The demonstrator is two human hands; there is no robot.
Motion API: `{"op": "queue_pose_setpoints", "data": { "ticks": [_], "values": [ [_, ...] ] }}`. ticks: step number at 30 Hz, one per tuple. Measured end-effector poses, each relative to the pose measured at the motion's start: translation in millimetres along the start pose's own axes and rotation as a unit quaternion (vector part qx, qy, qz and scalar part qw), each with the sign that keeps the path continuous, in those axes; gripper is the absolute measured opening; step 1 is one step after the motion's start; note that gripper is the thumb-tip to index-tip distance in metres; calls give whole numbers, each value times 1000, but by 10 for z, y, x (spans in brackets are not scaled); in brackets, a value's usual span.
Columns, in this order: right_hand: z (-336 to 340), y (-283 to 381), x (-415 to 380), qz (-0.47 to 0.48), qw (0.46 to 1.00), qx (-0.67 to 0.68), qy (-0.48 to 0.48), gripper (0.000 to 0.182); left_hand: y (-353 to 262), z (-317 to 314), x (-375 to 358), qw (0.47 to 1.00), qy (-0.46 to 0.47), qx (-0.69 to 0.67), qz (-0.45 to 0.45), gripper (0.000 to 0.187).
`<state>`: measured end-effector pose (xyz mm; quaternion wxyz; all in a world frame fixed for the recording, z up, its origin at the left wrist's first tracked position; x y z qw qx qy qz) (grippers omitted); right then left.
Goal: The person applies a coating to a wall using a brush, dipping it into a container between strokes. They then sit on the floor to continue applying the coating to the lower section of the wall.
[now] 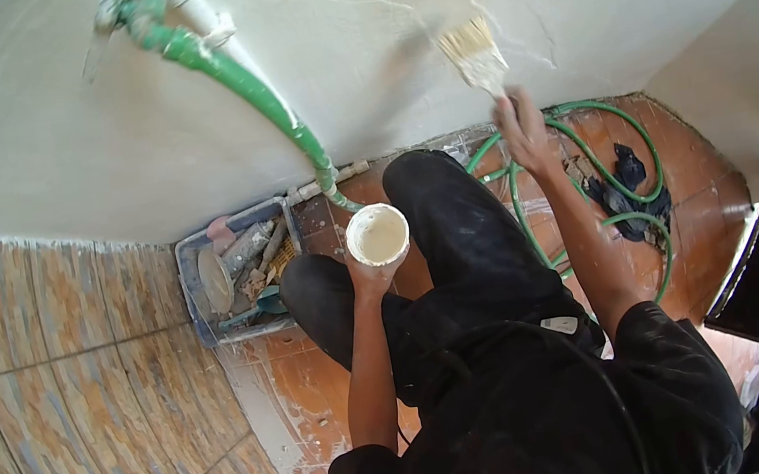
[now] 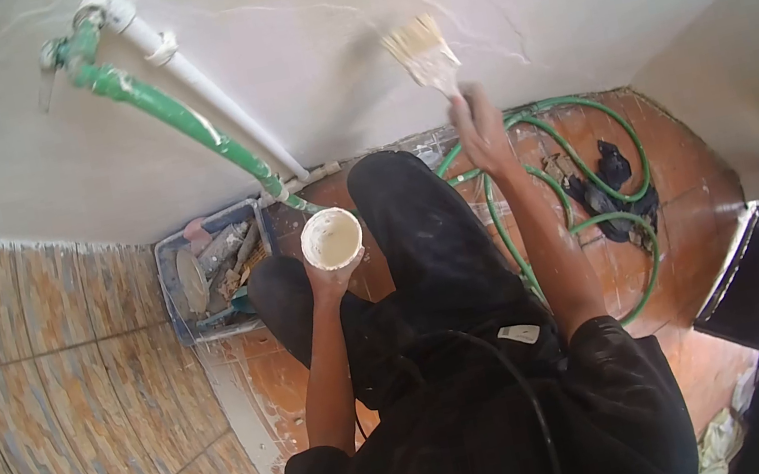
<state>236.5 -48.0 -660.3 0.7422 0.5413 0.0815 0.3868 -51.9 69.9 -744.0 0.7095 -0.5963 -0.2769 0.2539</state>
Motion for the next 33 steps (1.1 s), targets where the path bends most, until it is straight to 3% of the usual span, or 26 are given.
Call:
{"op": "queue_pose_setpoints", "data": {
  "ticks": [2,4,6,8,10,13,15,16,18,20,21,23,27,29,33],
  "values": [
    [-256,-284,251,-74,994,0,79,30,30,41,-43,999,-7,26,21,63],
    [-607,-1008,329,-79,993,21,85,32,67,34,-56,999,-3,35,23,62],
    [-805,-1409,89,-66,995,-61,34,39,134,53,13,999,9,44,18,62],
    [-981,-2124,-260,-160,980,-77,86,43,274,37,-36,999,13,19,31,62],
    [-1014,-2600,-651,-259,932,-161,195,47,339,17,-62,999,13,24,37,66],
    [-827,-2350,-823,-316,904,-250,147,48,236,56,-48,999,6,40,16,71],
    [-826,-2377,-509,-340,930,-117,72,48,231,30,-32,999,11,33,7,71],
    [-775,-2111,-354,-350,931,-70,81,49,331,48,-45,999,13,32,27,69],
    [-446,-867,119,-341,938,20,63,47,319,-14,-11,999,23,36,28,68],
    [-44,133,100,-241,963,107,-48,49,266,44,-52,998,-11,50,22,63],
    [-25,206,16,-241,963,109,-44,49,234,60,-67,998,-15,53,25,63],
    [91,333,-33,-110,940,318,-65,50,177,37,-45,1000,-11,13,26,62],
    [-152,-242,116,-57,955,269,-112,55,165,70,-54,999,-22,15,20,62],
    [-504,-1087,58,-206,976,57,-46,58,158,98,-82,999,-25,15,22,62],
    [-718,-1466,-236,-241,968,-60,-37,59,206,115,-53,999,-43,29,-16,61]
  ]
}}
Point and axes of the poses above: each hand's wrist, its own x-axis towards the middle knuckle, its own z-axis out of the back of the hand, y = z × x, the point moved 7 cm from there along x, towards the middle knuckle, and after that the axes turned 9 degrees about y, right-handed, at the moved point
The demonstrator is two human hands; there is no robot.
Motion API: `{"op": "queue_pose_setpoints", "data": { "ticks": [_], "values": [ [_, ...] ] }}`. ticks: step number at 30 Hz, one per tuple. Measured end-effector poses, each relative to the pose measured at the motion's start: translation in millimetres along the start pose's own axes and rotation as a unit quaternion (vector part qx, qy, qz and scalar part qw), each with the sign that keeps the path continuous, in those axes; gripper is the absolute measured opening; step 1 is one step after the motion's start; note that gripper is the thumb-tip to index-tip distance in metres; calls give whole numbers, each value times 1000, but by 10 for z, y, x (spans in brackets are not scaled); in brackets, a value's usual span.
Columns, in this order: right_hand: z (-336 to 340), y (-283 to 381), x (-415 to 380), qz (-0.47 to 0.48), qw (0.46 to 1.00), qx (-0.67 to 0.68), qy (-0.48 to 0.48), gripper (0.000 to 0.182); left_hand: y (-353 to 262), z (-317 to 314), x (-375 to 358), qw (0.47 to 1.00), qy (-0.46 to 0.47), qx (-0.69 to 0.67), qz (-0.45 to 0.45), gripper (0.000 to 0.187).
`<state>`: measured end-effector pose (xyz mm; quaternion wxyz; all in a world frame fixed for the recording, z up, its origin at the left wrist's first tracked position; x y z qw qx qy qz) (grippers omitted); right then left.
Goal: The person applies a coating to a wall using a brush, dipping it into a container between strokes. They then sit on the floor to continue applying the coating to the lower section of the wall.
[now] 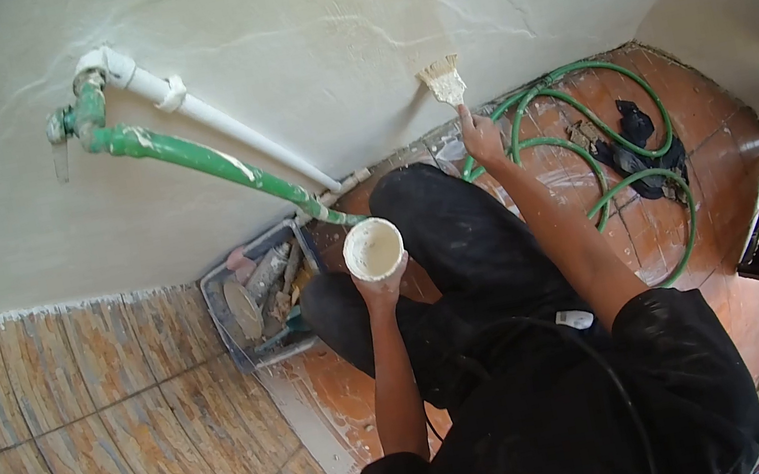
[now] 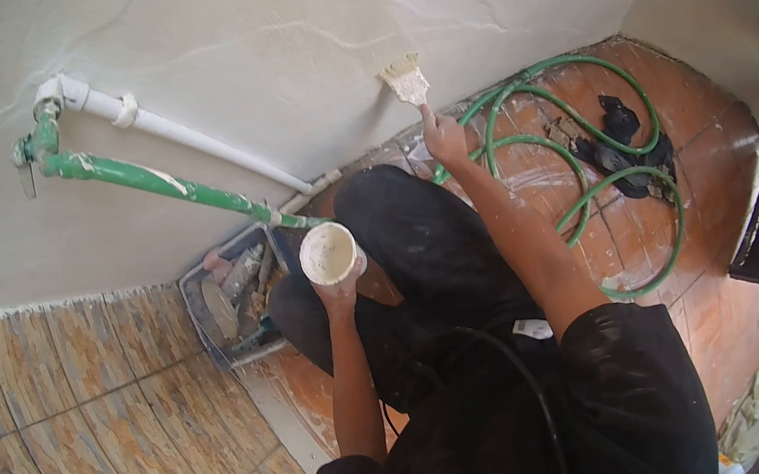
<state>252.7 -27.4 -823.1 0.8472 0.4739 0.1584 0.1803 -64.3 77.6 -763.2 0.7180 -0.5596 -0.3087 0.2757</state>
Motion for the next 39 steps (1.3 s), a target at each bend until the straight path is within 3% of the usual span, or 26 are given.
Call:
{"op": "queue_pose_setpoints", "data": {
  "ticks": [2,5,6,8,9,11,12,14,15,17,18,20,22,24,25,26,27,30,33,34,37,39],
  "values": [
    [21,-44,-62,-68,997,-2,22,58,20,-33,-14,1000,15,-3,15,58],
    [41,10,-154,-56,998,-30,-1,60,-60,-68,48,999,37,-10,18,53],
    [-11,-166,-97,-54,998,-30,1,60,-116,-83,39,999,39,-20,15,52],
    [-338,-969,181,-162,973,-127,107,60,-158,-76,43,999,42,-16,12,53],
    [-375,-1007,263,-154,975,-124,104,60,-166,-75,56,999,38,-25,4,53],
    [-249,-813,251,-150,978,-147,15,60,-150,-69,65,999,31,-45,1,54],
    [-224,-725,313,-145,978,-150,17,60,-124,-64,83,999,25,-47,1,54],
    [28,155,60,-150,983,42,102,53,-68,-59,49,999,31,-20,28,53],
    [142,409,-47,-149,983,40,103,53,-105,-62,71,999,36,-1,4,53],
    [442,879,-293,30,991,132,3,49,-88,-61,82,999,35,-20,17,53],
    [460,869,-334,26,992,125,11,49,-59,-66,53,998,36,-36,30,53],
    [497,1020,-434,178,958,224,21,50,-45,-72,46,998,36,-19,39,53],
    [253,678,-140,126,976,173,28,55,-110,-54,71,1000,21,-5,16,59],
    [-49,217,121,33,992,-92,75,61,-176,-58,57,1000,19,15,9,58],
    [-107,122,121,36,992,-92,75,61,-253,-92,64,998,32,-34,51,56],
    [-161,-42,114,-21,989,-127,78,64,-274,-125,76,991,46,-81,91,55],
    [-213,-214,86,-79,980,-162,83,67,-249,-132,86,992,44,-81,91,55],
    [-376,-756,207,-108,970,-204,73,63,-113,-152,59,992,66,-31,105,54],
    [-227,-720,422,-131,977,-135,103,59,-105,-110,115,999,21,27,-16,59],
    [-166,-610,496,-137,977,-116,115,58,-136,-94,112,999,20,25,-25,59],
    [267,377,335,-173,973,112,104,43,-112,-96,73,998,52,0,21,60],
    [402,480,255,-171,971,130,106,43,-151,-59,70,999,44,5,9,59]
  ]
}}
Point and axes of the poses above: each hand's wrist, its own x-axis towards the middle knuckle, its own z-axis out of the back of the hand, y = z × x, the point moved 7 cm from there along x, towards the middle knuckle, and after that the axes turned 9 degrees about y, right-handed, at the moved point
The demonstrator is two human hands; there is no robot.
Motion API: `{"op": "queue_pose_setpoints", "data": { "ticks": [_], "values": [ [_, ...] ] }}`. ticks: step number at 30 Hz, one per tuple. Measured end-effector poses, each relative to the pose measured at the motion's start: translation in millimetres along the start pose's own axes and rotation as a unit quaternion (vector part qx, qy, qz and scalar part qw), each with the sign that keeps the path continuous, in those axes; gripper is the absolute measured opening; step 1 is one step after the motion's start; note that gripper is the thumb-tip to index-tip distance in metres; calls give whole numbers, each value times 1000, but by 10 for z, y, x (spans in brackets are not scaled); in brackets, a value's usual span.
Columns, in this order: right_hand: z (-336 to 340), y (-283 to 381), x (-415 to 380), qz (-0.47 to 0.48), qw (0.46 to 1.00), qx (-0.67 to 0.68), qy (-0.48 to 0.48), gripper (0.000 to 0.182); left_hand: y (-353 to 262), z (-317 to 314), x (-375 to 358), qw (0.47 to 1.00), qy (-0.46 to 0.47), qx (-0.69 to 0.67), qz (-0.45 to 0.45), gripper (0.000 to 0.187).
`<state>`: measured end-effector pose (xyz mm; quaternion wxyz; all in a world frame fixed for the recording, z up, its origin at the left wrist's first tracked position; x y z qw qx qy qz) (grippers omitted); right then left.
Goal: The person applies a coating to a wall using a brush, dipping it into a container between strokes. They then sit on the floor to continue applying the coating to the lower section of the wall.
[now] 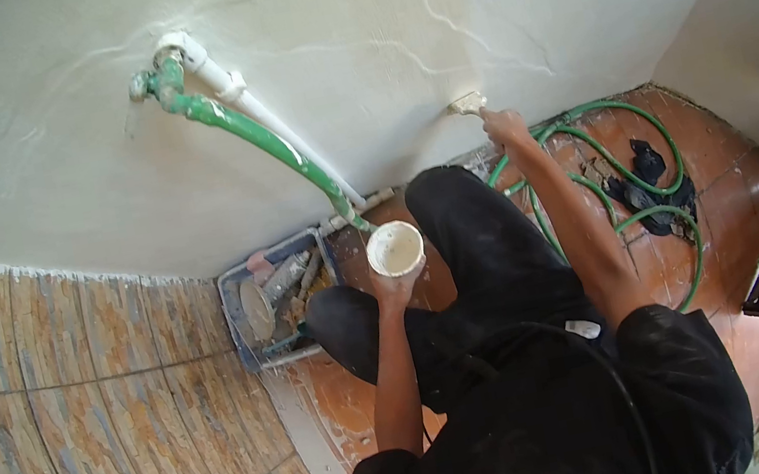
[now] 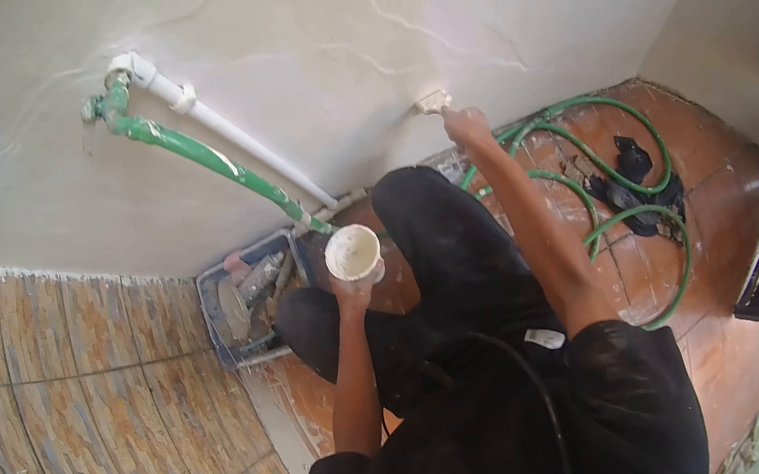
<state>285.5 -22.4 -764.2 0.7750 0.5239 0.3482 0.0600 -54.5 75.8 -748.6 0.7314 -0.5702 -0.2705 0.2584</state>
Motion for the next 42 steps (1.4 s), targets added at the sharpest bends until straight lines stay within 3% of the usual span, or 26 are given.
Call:
{"op": "queue_pose_setpoints", "data": {
  "ticks": [3,6,7,9,12,14,15,17,18,20,23,28,31,33,35,36,37,39,40,41,42],
  "values": [
    [235,440,-376,15,999,41,-25,48,4,-34,105,1000,6,-12,-5,56],
    [568,1034,-668,190,974,79,-100,47,142,-101,130,998,26,-51,33,53],
    [662,1351,-912,220,957,155,-105,47,141,-111,110,998,27,-53,37,53],
    [872,1898,-1159,335,902,268,-54,49,127,-108,122,999,16,-24,45,50],
    [872,2321,-1209,407,882,230,-59,51,216,-64,88,994,35,-74,79,49],
    [601,2022,-818,308,940,86,-118,58,213,-57,72,994,31,-70,73,49],
    [413,1750,-661,310,941,9,-135,62,197,-44,65,996,28,-63,64,49],
    [53,834,-223,320,934,1,-161,60,142,-51,47,995,32,-59,68,49],
    [-90,315,-47,256,958,-13,-130,67,127,-55,56,996,35,-58,65,48],
    [-228,-422,120,192,958,-118,-175,71,276,0,42,996,14,-46,69,47],
    [-252,-854,229,103,971,-172,-132,77,331,39,22,996,4,-39,82,47],
    [-116,-1455,519,44,960,-270,-54,72,180,8,-6,997,-1,-46,55,48],
    [-158,-1455,461,-23,941,-338,4,65,96,17,20,998,4,-48,30,48],
    [-246,-1406,470,25,956,-293,-3,60,101,18,15,999,10,-34,37,49],
    [-532,-1182,940,170,889,-425,28,51,53,20,41,999,1,-38,31,50],
    [-519,-647,505,61,964,-240,97,44,24,25,30,999,-4,-37,29,52],
    [-503,-22,-66,-61,991,-50,112,37,-10,33,25,999,-11,-40,29,52],
    [-382,330,-306,-57,985,24,158,27,-6,32,-3,995,-5,-83,59,52],
    [-239,597,-337,81,981,-122,126,29,33,47,24,994,-9,-88,59,52],
    [-155,850,-449,213,936,-266,91,32,68,49,39,995,-9,-86,43,52],
    [-42,1062,-645,186,967,-127,117,36,100,30,11,996,-8,-83,33,52]
  ]
}}
Point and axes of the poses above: each hand's wrist, its own x-axis towards the middle knuckle, its own z-axis out of the back of the hand, y = z × x, the point moved 7 cm from there along x, towards the middle knuckle, and after that the axes turned 9 degrees about y, right-handed, at the moved point
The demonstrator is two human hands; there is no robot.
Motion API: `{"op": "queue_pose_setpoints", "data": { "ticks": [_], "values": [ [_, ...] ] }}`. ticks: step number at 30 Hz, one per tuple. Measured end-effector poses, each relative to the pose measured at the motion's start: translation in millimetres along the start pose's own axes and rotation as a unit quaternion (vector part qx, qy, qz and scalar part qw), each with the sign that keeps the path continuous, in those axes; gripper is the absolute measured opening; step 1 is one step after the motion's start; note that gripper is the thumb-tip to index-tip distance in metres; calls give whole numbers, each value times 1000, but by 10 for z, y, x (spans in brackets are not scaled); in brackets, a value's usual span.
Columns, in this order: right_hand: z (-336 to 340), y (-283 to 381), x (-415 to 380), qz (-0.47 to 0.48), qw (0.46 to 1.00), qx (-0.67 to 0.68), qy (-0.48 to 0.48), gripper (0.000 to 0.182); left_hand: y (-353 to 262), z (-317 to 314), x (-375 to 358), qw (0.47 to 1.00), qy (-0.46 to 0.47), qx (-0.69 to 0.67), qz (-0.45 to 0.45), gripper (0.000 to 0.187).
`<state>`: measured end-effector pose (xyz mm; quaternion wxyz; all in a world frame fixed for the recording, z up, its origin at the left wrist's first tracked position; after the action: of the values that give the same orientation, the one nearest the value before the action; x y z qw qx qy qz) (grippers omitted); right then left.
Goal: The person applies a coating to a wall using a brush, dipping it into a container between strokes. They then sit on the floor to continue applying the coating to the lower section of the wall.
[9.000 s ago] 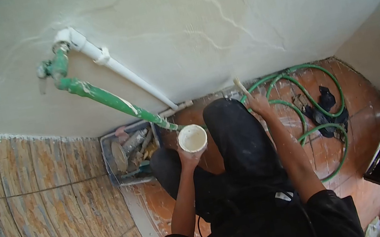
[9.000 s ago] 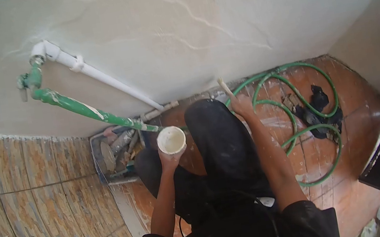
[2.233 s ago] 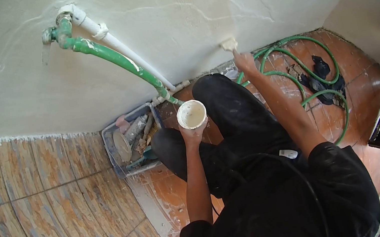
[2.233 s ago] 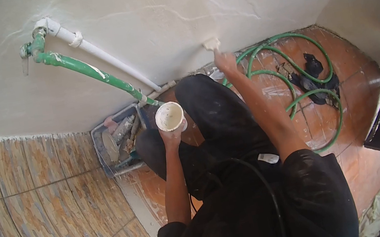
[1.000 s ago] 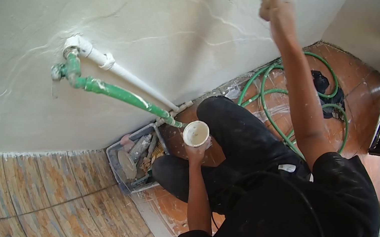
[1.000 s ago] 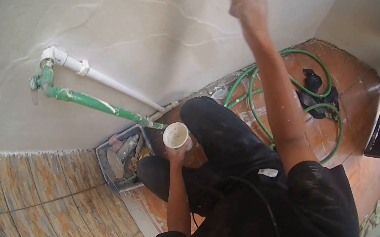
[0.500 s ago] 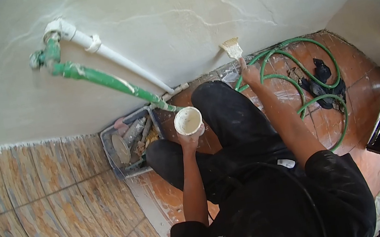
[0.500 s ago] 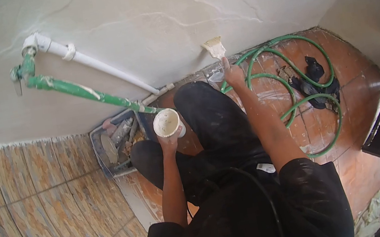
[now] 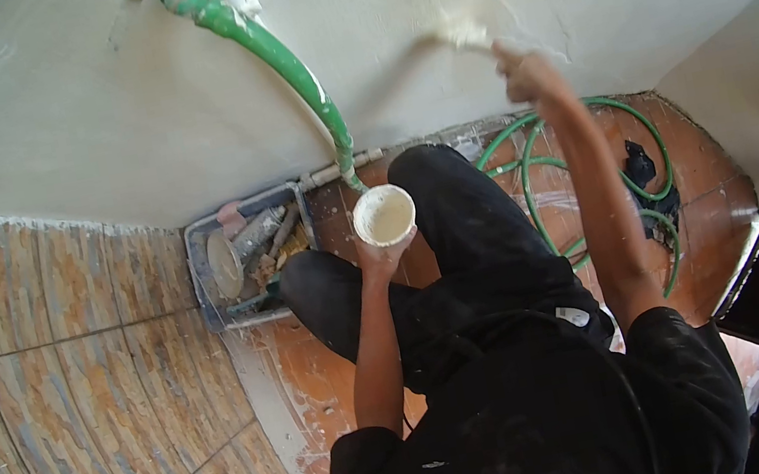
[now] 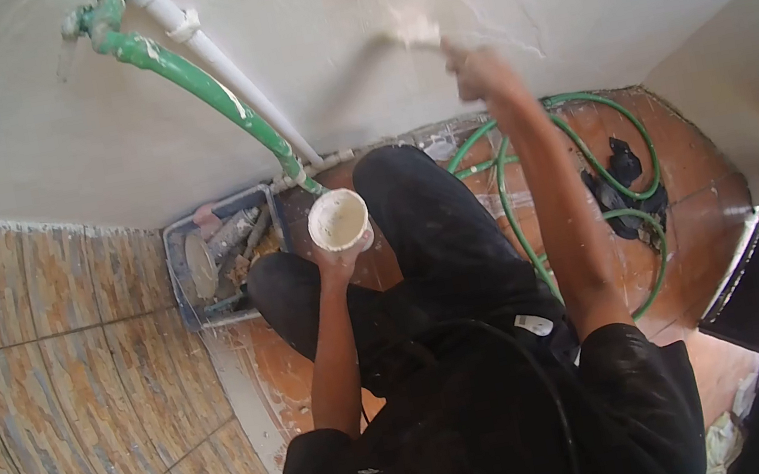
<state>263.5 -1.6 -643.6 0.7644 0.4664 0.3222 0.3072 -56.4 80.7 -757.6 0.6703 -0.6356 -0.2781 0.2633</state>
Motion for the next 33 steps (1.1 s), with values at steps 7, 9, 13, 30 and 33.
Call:
{"op": "queue_pose_setpoints", "data": {
  "ticks": [7,9,13,30,33],
  "values": [
    [247,1273,-513,235,941,208,-128,40,42,11,-26,999,23,1,31,59],
    [103,1271,-526,286,921,151,-217,52,-89,0,-31,999,19,29,6,59],
    [-643,-210,149,121,980,-17,-159,56,-133,45,-79,998,-16,58,-28,60],
    [-596,205,-278,-51,983,173,38,37,-38,134,-178,998,-31,53,-16,66],
    [-397,693,-508,58,979,194,15,40,-32,160,-178,999,-22,40,-13,66]
  ]
}}
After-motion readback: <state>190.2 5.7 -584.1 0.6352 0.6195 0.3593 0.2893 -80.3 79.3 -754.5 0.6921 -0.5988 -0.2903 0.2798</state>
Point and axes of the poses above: each hand's wrist, its own x-axis towards the middle knuckle, its own z-axis out of the back of the hand, y = z × x, the point moved 7 cm from there along x, towards the middle knuckle, and after that the axes turned 9 degrees about y, right-handed, at the moved point
